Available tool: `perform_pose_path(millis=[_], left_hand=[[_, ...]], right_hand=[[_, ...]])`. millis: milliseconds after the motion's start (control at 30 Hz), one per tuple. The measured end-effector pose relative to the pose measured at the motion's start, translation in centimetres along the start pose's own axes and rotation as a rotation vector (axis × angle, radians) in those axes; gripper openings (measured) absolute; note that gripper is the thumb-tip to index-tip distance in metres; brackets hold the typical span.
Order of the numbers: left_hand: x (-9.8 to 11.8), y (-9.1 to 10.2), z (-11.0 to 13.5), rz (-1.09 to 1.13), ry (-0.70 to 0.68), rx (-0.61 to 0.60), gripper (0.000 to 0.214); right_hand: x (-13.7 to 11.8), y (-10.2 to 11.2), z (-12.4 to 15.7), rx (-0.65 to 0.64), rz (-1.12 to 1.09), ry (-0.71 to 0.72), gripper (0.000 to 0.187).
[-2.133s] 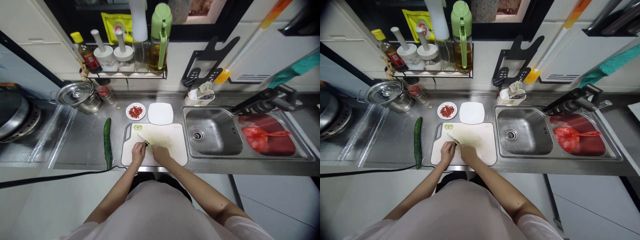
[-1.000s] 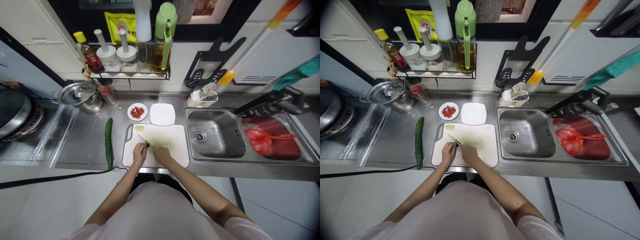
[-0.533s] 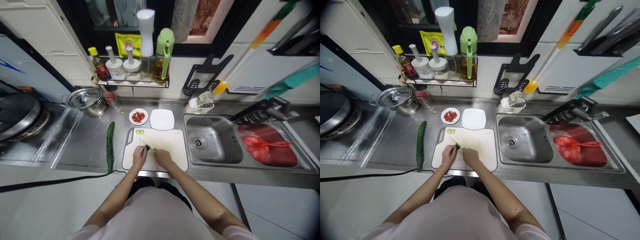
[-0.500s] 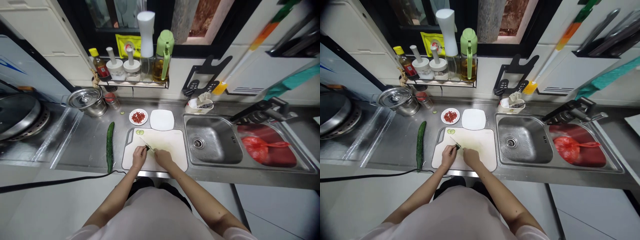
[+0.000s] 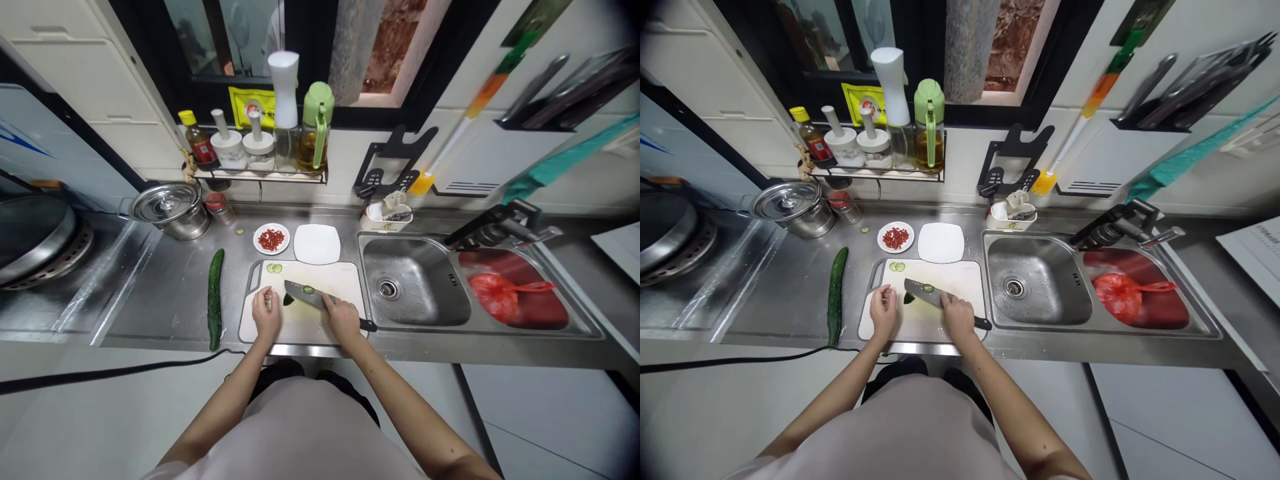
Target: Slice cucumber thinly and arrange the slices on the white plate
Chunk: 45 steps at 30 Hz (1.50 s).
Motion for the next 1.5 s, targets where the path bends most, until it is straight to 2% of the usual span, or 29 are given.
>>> perform_pose_path(millis=[67, 167, 267, 367, 500, 567, 700, 767, 900, 1000, 1233, 1500], left_hand=[[0.9, 0.1, -1.3, -0.025, -0.097, -0.061, 0.022], [2.4, -0.6, -3.2, -0.046, -0.266, -0.258, 0.02], [3.5, -1.7, -4.4, -0.066, -0.334, -0.406, 0.019], [4.2, -2.5, -5.0, -0.062, -0.318, -0.54, 0.015], [5.0, -2.7, -5.7, -0.087, -0.215, -0.759, 0.013], [5.4, -2.7, -6.0, -0.081, -0.175, -0.81, 0.012], [5.5, -3.0, -5.9, -0.049, -0.095, -0.778, 0.008], [5.1, -3.3, -5.8, -0.026, -0.008, -0.736, 0.008], [3.3, -3.8, -6.2, -0.03, 0.233, -0.629, 0.011], [1.7, -4.1, -7.1, -0.124, 0.321, -0.57, 0.011], [-1.1, -5.3, -9.4, -0.271, 0.352, -0.564, 0.013], [-1.9, -5.7, -10.5, -0.454, 0.279, -0.58, 0.017]], right_hand=[[0.4, 0.0, 0.1, 0.021, 0.008, -0.002, 0.049], [0.7, 0.1, 0.3, 0.044, 0.009, 0.003, 0.05], [1.0, 0.1, 0.5, 0.073, 0.002, 0.021, 0.049], [1.2, 0.1, 0.7, 0.103, 0.0, 0.04, 0.047], [1.4, -0.1, 1.0, 0.15, 0.006, 0.046, 0.045], [1.6, -0.3, 1.0, 0.163, 0.01, 0.044, 0.044], [1.9, -0.9, 1.1, 0.159, 0.018, 0.041, 0.043], [2.2, -1.2, 1.0, 0.149, 0.019, 0.035, 0.043], [3.0, -1.9, 0.8, 0.117, 0.019, 0.003, 0.041], [3.4, -2.3, 0.6, 0.094, 0.014, -0.016, 0.041], [3.9, -2.8, 0.2, 0.097, 0.001, -0.055, 0.043], [4.1, -2.4, -0.5, 0.12, -0.016, -0.071, 0.04]])
Point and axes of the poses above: each hand's wrist, its own z-axis away from the middle knuckle, its own y-axis out of the back of the hand, x = y × z, the point moved 1 cm from there along -z, towards the middle knuckle, and after that the axes turned 14 degrees about -y, right-handed, at the moved point
